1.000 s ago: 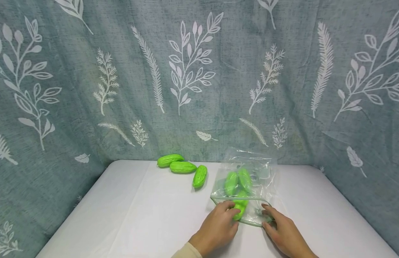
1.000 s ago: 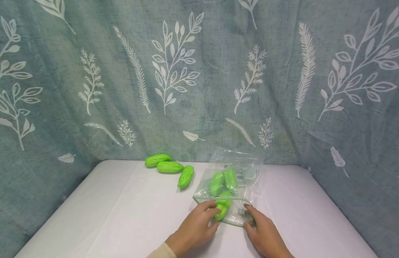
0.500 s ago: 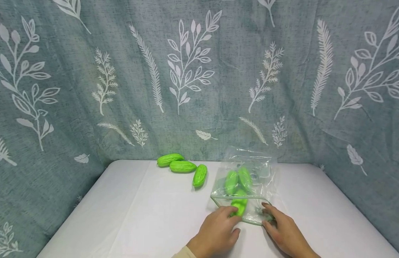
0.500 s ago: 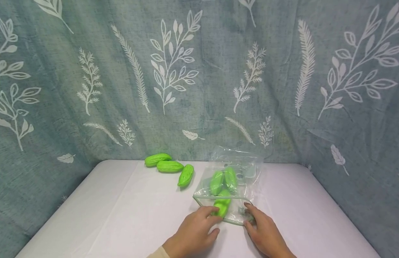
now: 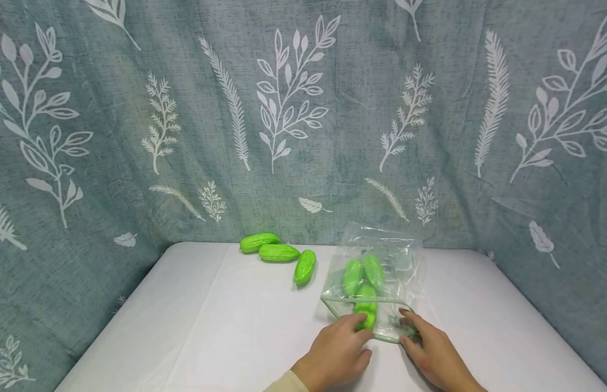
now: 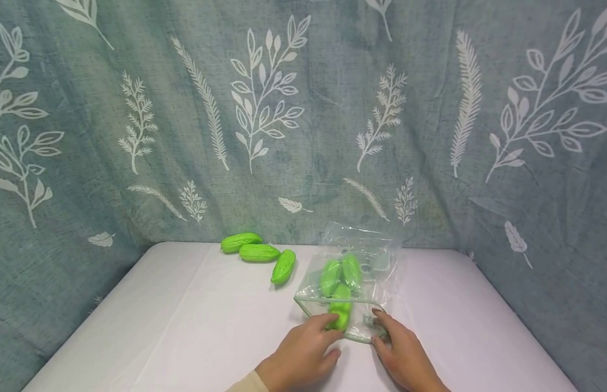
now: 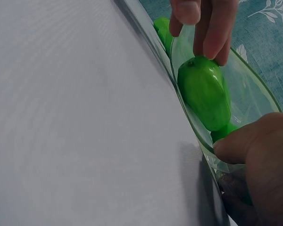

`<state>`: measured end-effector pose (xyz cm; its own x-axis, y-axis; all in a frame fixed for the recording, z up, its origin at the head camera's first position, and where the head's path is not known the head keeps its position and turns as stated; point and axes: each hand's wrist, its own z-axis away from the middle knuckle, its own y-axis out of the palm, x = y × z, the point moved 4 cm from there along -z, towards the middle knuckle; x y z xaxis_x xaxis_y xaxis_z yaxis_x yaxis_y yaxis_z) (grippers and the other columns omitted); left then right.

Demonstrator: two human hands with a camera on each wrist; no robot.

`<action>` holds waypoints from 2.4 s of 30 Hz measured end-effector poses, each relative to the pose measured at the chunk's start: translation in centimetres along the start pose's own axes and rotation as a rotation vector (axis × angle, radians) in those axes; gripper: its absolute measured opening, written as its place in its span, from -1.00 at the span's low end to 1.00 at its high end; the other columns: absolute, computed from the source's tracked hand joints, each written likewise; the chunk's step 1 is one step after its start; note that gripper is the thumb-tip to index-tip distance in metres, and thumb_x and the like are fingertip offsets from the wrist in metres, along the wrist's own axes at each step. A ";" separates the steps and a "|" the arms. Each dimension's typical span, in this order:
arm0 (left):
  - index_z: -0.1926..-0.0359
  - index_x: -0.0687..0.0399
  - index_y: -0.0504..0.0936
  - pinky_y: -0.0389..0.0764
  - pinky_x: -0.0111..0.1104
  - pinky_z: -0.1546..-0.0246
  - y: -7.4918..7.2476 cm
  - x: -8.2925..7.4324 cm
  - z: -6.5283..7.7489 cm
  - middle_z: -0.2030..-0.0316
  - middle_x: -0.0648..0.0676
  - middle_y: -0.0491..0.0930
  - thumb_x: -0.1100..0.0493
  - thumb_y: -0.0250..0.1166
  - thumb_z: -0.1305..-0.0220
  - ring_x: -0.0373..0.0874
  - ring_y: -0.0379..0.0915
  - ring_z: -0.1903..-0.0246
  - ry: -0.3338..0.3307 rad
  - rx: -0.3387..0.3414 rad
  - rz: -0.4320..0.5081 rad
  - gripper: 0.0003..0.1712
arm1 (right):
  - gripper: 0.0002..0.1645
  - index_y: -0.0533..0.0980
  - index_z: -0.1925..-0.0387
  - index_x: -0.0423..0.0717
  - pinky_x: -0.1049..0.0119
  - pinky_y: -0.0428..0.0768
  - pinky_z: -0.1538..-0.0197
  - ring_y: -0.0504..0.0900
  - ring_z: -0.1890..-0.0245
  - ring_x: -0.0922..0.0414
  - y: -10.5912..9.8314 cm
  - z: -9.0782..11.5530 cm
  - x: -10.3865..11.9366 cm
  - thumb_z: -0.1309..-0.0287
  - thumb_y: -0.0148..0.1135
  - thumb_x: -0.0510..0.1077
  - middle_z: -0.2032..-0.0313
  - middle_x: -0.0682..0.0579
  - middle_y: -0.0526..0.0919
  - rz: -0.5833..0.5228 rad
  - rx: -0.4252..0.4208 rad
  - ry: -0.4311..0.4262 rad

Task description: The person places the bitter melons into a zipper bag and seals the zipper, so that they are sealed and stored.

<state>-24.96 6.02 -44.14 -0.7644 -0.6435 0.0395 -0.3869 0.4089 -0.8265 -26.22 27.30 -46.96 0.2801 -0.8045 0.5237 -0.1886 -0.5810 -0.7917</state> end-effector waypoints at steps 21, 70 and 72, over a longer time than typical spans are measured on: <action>0.06 -0.13 0.77 0.61 -0.34 -0.01 0.1 -0.7 -1.4 -0.18 0.15 0.55 -0.05 0.42 -0.18 -0.05 0.47 -0.19 0.039 0.077 -0.022 -0.69 | -0.36 0.42 -0.34 -0.08 -0.15 0.55 -0.09 0.60 -0.12 -0.11 -0.2 -0.2 0.0 -0.24 0.36 -0.13 -0.06 0.00 0.68 0.003 0.000 0.000; -0.06 -0.20 0.73 0.50 -0.33 -0.16 3.1 0.6 -3.5 -0.19 0.08 0.55 -0.07 0.37 -0.21 -0.06 0.44 -0.24 -0.072 0.253 0.040 -0.62 | -0.35 0.40 -0.36 -0.11 -0.12 0.54 -0.12 0.61 -0.12 -0.09 0.2 0.0 -0.2 -0.25 0.33 -0.21 -0.05 -0.01 0.69 0.013 -0.002 0.011; -0.06 -0.20 0.73 0.51 -0.34 -0.15 2.7 0.7 -3.4 -0.21 0.07 0.54 -0.06 0.36 -0.22 -0.08 0.43 -0.24 -0.082 0.252 0.052 -0.62 | -0.34 0.39 -0.36 -0.12 -0.12 0.55 -0.12 0.61 -0.11 -0.09 0.3 0.0 -0.2 -0.24 0.34 -0.21 -0.05 -0.02 0.69 0.017 -0.005 0.006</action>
<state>-28.30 8.86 -44.50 -0.7317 -0.6802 -0.0432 -0.2002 0.2751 -0.9403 -26.33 27.34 -47.28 0.2711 -0.8149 0.5123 -0.1977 -0.5680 -0.7989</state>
